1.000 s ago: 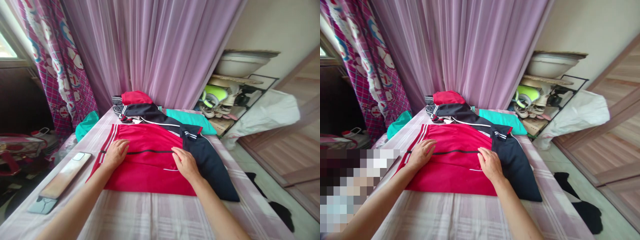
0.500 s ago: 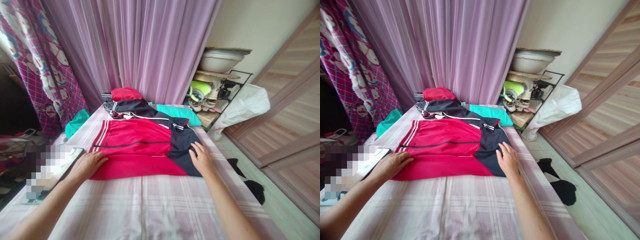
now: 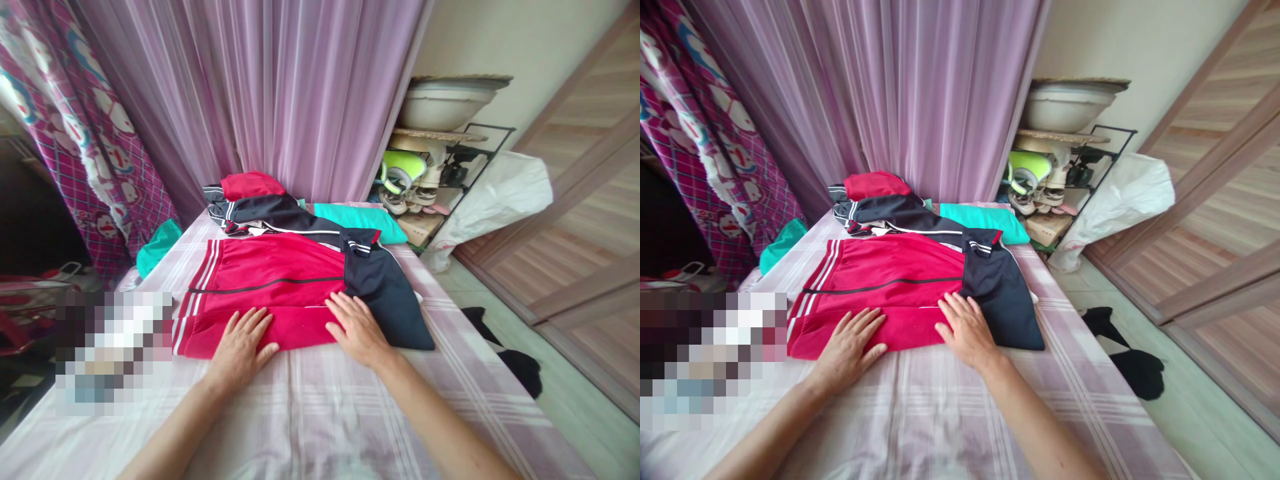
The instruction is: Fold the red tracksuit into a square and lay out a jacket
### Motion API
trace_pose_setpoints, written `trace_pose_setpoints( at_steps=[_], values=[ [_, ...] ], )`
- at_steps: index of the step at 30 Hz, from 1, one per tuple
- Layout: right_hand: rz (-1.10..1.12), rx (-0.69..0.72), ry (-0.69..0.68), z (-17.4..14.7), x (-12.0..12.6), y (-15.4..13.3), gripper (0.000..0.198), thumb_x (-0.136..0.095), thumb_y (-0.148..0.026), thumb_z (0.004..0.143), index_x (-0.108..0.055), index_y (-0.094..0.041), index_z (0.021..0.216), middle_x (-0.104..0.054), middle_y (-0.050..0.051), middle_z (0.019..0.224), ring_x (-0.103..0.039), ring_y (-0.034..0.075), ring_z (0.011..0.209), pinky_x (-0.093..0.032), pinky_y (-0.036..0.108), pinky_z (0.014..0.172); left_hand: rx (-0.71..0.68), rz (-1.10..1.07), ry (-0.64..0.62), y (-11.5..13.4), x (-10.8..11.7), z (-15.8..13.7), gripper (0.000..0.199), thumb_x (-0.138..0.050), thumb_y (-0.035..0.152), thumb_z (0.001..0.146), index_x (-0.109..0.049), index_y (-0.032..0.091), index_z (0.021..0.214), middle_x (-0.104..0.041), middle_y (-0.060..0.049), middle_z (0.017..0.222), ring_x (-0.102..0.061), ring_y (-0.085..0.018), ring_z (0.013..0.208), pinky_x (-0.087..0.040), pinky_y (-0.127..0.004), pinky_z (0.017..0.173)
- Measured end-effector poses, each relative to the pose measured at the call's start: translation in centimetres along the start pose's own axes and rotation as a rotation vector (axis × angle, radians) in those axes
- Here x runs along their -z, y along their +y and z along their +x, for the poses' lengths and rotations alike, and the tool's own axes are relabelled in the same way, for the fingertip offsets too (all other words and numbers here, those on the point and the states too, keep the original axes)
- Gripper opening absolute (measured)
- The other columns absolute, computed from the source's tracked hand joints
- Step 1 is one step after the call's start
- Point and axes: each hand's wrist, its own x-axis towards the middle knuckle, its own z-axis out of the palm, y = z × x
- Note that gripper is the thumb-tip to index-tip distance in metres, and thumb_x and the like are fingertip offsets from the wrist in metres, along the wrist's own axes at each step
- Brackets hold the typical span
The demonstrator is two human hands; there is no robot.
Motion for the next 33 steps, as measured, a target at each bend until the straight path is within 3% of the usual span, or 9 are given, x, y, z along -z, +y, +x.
trace_pose_setpoints(
  at_steps=[3, 6, 10, 13, 16, 21, 27, 33],
  values=[
    [-0.013, 0.037, -0.161, -1.1, -1.1, -0.2, 0.056, -0.043, -0.041, 0.096, -0.041, -0.022, 0.148, -0.035, 0.010, 0.157, -0.031, 0.025, 0.144, -0.024, 0.050, 0.116, -0.036, -0.017, -0.037, -0.3, -1.2, -0.4, 0.068, -0.046, 0.065, 0.088, -0.047, 0.026, 0.144, -0.051, -0.010, 0.147, -0.042, -0.030, 0.138, -0.029, -0.053, 0.115],
    [-0.049, -0.007, -0.190, -2.7, -1.5, 2.7, 0.059, -0.043, -0.042, 0.095, -0.037, -0.023, 0.150, -0.032, 0.011, 0.157, -0.030, 0.024, 0.144, -0.024, 0.053, 0.116, -0.063, -0.044, -0.089, -3.1, -0.7, -1.1, 0.069, -0.046, 0.065, 0.088, -0.043, 0.027, 0.146, -0.048, -0.010, 0.149, -0.039, -0.028, 0.140, -0.031, -0.052, 0.115],
    [-0.043, 0.061, -0.192, -5.1, -0.9, 7.3, 0.062, -0.049, -0.044, 0.091, -0.039, -0.024, 0.149, -0.037, 0.010, 0.155, -0.032, 0.024, 0.144, -0.029, 0.051, 0.115, -0.148, -0.103, -0.140, -6.0, 1.0, -2.0, 0.070, -0.049, 0.061, 0.089, -0.040, 0.026, 0.148, -0.049, -0.011, 0.148, -0.040, -0.027, 0.140, -0.035, -0.048, 0.114],
    [-0.052, 0.081, -0.146, -7.3, -0.4, 10.0, 0.058, -0.050, -0.037, 0.089, -0.046, -0.025, 0.145, -0.046, 0.009, 0.150, -0.040, 0.024, 0.140, -0.036, 0.049, 0.113, -0.176, -0.105, -0.120, -7.0, 1.9, -2.9, 0.067, -0.053, 0.058, 0.088, -0.043, 0.026, 0.146, -0.055, -0.011, 0.142, -0.048, -0.026, 0.134, -0.037, -0.046, 0.114],
    [-0.107, 0.072, -0.048, -9.0, -0.5, 11.9, 0.059, -0.043, -0.015, 0.082, -0.054, -0.024, 0.139, -0.058, 0.006, 0.140, -0.052, 0.021, 0.130, -0.043, 0.042, 0.109, -0.185, -0.050, -0.064, -8.6, 2.3, -4.3, 0.060, -0.053, 0.054, 0.090, -0.048, 0.026, 0.143, -0.061, -0.010, 0.137, -0.053, -0.026, 0.130, -0.038, -0.045, 0.113],
    [-0.166, 0.043, 0.075, -9.1, -0.5, 13.7, 0.066, -0.036, -0.001, 0.067, -0.070, -0.023, 0.119, -0.068, 0.002, 0.126, -0.064, 0.019, 0.115, -0.050, 0.035, 0.103, -0.228, 0.024, -0.049, -11.7, 3.8, -5.8, 0.044, -0.036, 0.023, 0.098, -0.053, 0.026, 0.139, -0.061, -0.008, 0.136, -0.052, -0.021, 0.130, -0.039, -0.042, 0.113],
    [-0.181, -0.020, 0.128, -9.2, 1.6, 15.2, 0.061, -0.042, -0.007, 0.064, -0.073, -0.028, 0.112, -0.069, 0.000, 0.122, -0.063, 0.024, 0.116, -0.049, 0.040, 0.103, -0.192, -0.020, -0.045, -11.8, 6.4, -5.0, 0.041, -0.037, 0.015, 0.095, -0.068, 0.029, 0.117, -0.072, -0.004, 0.116, -0.061, -0.019, 0.118, -0.035, -0.046, 0.115],
    [-0.130, -0.024, -0.035, -10.9, 0.4, 15.4, 0.064, -0.041, -0.010, 0.061, -0.073, -0.027, 0.113, -0.070, 0.000, 0.121, -0.065, 0.022, 0.113, -0.054, 0.038, 0.098, -0.201, -0.096, -0.045, -11.5, 5.0, -6.5, 0.044, -0.036, 0.009, 0.090, -0.066, 0.025, 0.118, -0.070, -0.006, 0.121, -0.060, -0.018, 0.119, -0.038, -0.042, 0.114]
  ],
)
